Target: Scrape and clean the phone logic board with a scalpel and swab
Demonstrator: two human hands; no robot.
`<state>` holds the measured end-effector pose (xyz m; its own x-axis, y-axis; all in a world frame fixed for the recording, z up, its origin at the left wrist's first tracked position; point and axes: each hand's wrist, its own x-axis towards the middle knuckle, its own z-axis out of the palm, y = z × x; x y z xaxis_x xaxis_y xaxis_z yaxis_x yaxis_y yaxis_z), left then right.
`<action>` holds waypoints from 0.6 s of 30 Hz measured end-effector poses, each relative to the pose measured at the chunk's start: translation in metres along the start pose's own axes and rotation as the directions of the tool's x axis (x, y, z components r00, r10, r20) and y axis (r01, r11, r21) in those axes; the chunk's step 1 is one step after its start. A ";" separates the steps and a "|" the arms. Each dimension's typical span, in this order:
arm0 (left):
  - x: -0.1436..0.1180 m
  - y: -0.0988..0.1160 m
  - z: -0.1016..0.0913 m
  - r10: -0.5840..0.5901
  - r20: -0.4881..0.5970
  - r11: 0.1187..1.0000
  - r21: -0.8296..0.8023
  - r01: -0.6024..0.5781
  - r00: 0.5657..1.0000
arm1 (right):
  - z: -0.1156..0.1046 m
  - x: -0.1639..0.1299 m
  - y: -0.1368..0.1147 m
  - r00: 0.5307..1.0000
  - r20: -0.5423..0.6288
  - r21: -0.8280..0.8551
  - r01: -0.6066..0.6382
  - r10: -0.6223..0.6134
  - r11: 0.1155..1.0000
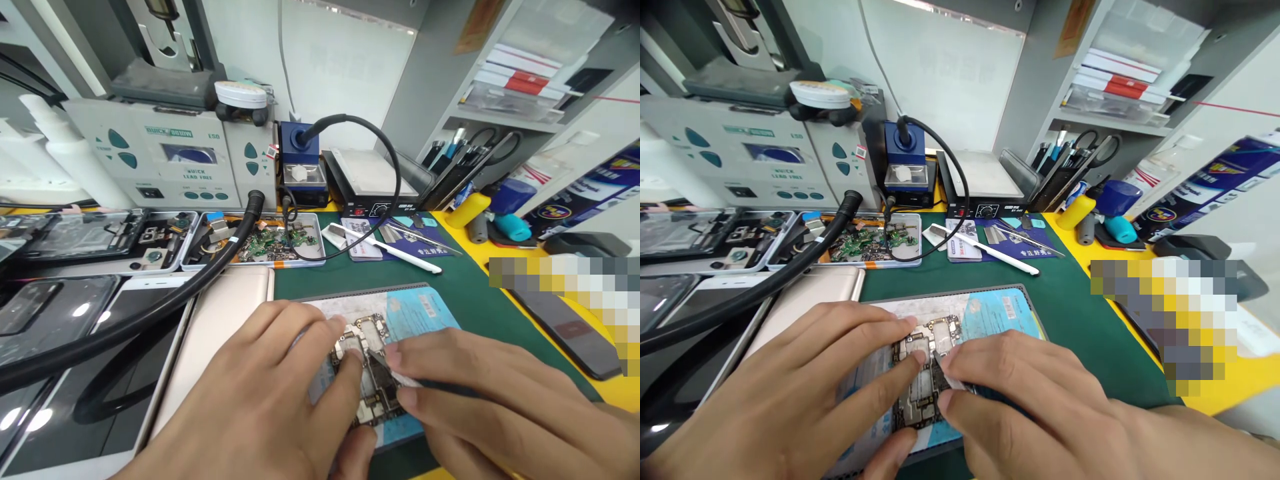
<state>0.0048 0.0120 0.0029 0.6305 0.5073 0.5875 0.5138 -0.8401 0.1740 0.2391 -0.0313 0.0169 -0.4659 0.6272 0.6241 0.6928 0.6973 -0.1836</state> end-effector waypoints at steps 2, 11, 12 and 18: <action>0.001 0.002 -0.001 -0.002 -0.005 1.000 -0.004 0.002 1.000 | 0.002 -0.001 -0.001 0.997 -0.060 0.064 -0.051 0.055 0.997; -0.005 0.006 0.008 -0.019 -0.029 0.999 0.035 0.020 0.999 | -0.021 -0.009 0.014 0.966 0.212 0.024 0.145 -0.147 0.989; -0.006 0.006 0.009 -0.024 -0.027 0.999 0.033 0.025 0.999 | -0.025 -0.009 0.016 0.950 0.251 -0.001 0.191 -0.184 0.982; -0.006 0.010 0.013 -0.045 -0.059 0.998 0.029 0.047 0.997 | -0.033 -0.005 0.019 0.888 0.371 -0.075 0.321 -0.272 0.944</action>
<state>0.0131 0.0032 -0.0094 0.5715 0.5323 0.6245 0.5595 -0.8095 0.1780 0.2726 -0.0330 0.0350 -0.8065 0.4956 0.3223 0.5457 0.8338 0.0836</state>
